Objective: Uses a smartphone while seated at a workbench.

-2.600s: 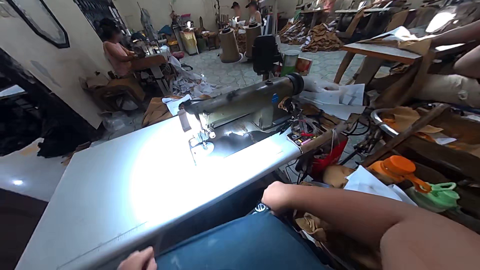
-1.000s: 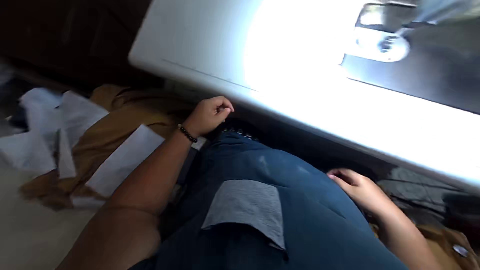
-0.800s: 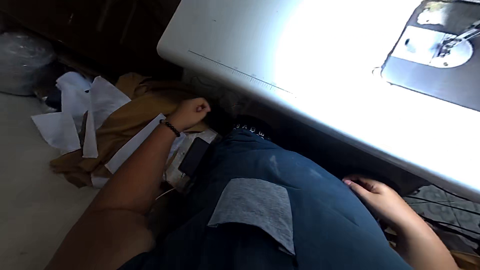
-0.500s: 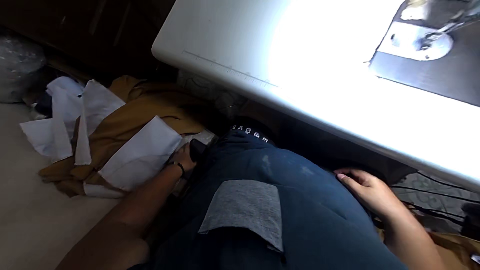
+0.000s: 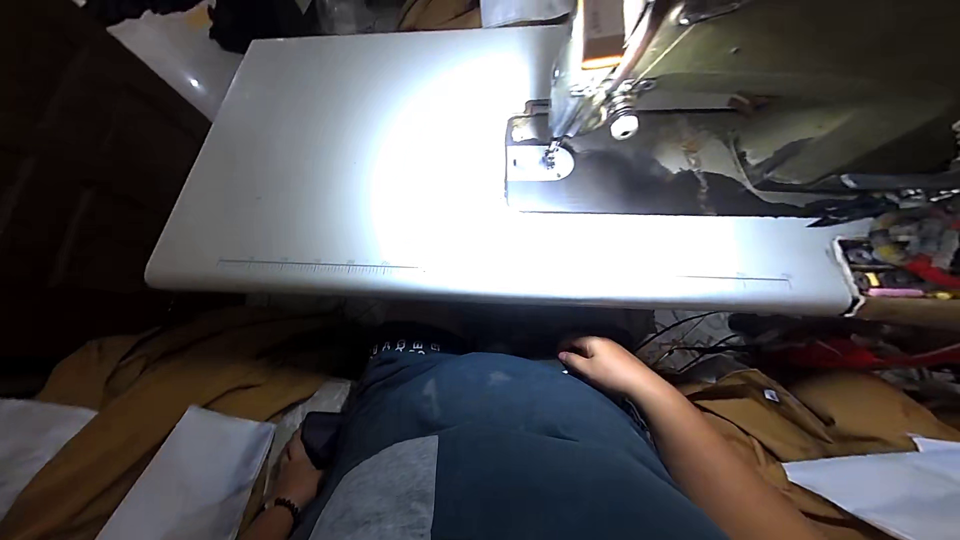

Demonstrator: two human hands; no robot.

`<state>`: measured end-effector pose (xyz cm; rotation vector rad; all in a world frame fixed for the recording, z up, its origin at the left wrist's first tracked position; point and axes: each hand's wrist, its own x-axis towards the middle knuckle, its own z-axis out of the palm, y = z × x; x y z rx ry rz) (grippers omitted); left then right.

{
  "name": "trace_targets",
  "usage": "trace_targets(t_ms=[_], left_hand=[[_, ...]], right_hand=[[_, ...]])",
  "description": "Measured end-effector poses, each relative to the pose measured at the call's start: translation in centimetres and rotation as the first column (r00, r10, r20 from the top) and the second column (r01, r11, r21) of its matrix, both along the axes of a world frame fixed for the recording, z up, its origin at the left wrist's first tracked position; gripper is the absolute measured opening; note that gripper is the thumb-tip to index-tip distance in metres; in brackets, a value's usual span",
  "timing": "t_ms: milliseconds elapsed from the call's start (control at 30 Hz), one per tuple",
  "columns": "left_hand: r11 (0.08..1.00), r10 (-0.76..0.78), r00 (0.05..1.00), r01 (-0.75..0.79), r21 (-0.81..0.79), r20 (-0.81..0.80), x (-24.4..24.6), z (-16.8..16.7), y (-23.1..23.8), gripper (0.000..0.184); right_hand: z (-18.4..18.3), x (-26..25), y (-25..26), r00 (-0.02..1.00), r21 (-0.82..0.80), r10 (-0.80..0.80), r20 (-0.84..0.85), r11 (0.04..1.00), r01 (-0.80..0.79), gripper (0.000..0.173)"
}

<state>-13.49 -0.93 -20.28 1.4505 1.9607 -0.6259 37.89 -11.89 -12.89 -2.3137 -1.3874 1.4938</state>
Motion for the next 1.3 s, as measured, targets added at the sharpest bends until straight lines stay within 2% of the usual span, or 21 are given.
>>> trace_targets(t_ms=[67,133,200,267,367,433,567,667,733,833,900,967,1067,1167,1300], left_hand=[[0.996,-0.014,0.999,0.012,0.089,0.03,-1.8,-2.9,-0.4,0.11],[0.996,-0.027,0.999,0.023,0.092,0.039,-2.0,-2.9,0.0,0.112],[0.995,0.0,0.994,-0.011,0.097,0.107,-1.6,-1.3,0.6,0.11],[0.984,0.037,0.965,-0.081,0.158,0.261,-1.2,0.7,1.5,0.107],[0.933,-0.023,0.887,-0.147,0.33,0.462,-1.8,1.7,3.2,0.107],[0.898,-0.051,0.844,-0.195,0.394,0.533,-1.1,3.3,4.3,0.107],[0.836,-0.103,0.774,-0.273,0.476,0.625,2.2,8.6,6.0,0.11],[0.8,-0.2,0.746,-0.249,0.545,0.635,5.0,13.0,7.1,0.118],[0.756,-0.262,0.765,-0.216,0.618,0.588,6.9,15.5,7.9,0.119],[0.702,-0.311,0.809,-0.158,0.694,0.499,10.0,18.3,9.0,0.116],[0.675,-0.344,0.82,-0.122,0.728,0.457,12.4,19.5,9.3,0.115],[0.664,-0.377,0.796,-0.124,0.738,0.473,14.6,20.2,9.2,0.115],[0.694,-0.44,0.688,-0.147,0.704,0.577,16.9,20.3,8.8,0.111],[0.722,-0.479,0.616,-0.13,0.68,0.626,18.7,20.4,8.0,0.11],[0.707,-0.526,0.603,-0.081,0.702,0.6,20.1,21.0,7.5,0.111]], right_hand=[[-0.3,0.2,-0.5,1.0,0.025,-0.026,-0.015,0.999,0.026,0.038],[-0.3,0.3,-0.7,0.999,0.034,-0.036,-0.018,0.999,0.037,0.037],[-0.2,0.4,-1.0,0.999,0.041,-0.04,-0.025,0.998,0.041,0.035],[-0.1,0.6,-1.3,0.997,0.068,-0.061,-0.042,0.996,0.064,0.034],[-0.3,0.5,-1.6,0.993,0.116,-0.099,-0.07,0.988,0.106,0.032],[-0.4,0.4,-1.5,0.993,0.122,-0.095,-0.073,0.987,0.103,0.032],[-0.1,0.1,-1.2,0.996,0.108,-0.073,-0.055,0.991,0.079,0.031],[0.3,0.1,-1.4,0.999,0.113,-0.005,-0.045,0.994,0.01,0.03],[1.3,0.0,-0.7,0.992,0.111,0.121,-0.038,0.987,-0.116,0.031],[4.6,-1.5,1.5,0.95,0.122,0.31,-0.017,0.944,-0.306,0.032],[7.0,-2.8,3.0,0.925,0.212,0.38,-0.025,0.906,-0.367,0.032],[8.9,-4.2,4.6,0.907,0.345,0.414,-0.075,0.864,-0.366,0.032],[10.6,-6.5,6.9,0.889,0.461,0.422,-0.18,0.834,-0.303,0.036],[11.2,-8.8,8.5,0.884,0.439,0.364,-0.294,0.873,-0.213,0.038],[11.3,-11.6,10.3,0.835,0.395,0.297,-0.464,0.913,-0.105,0.041]])
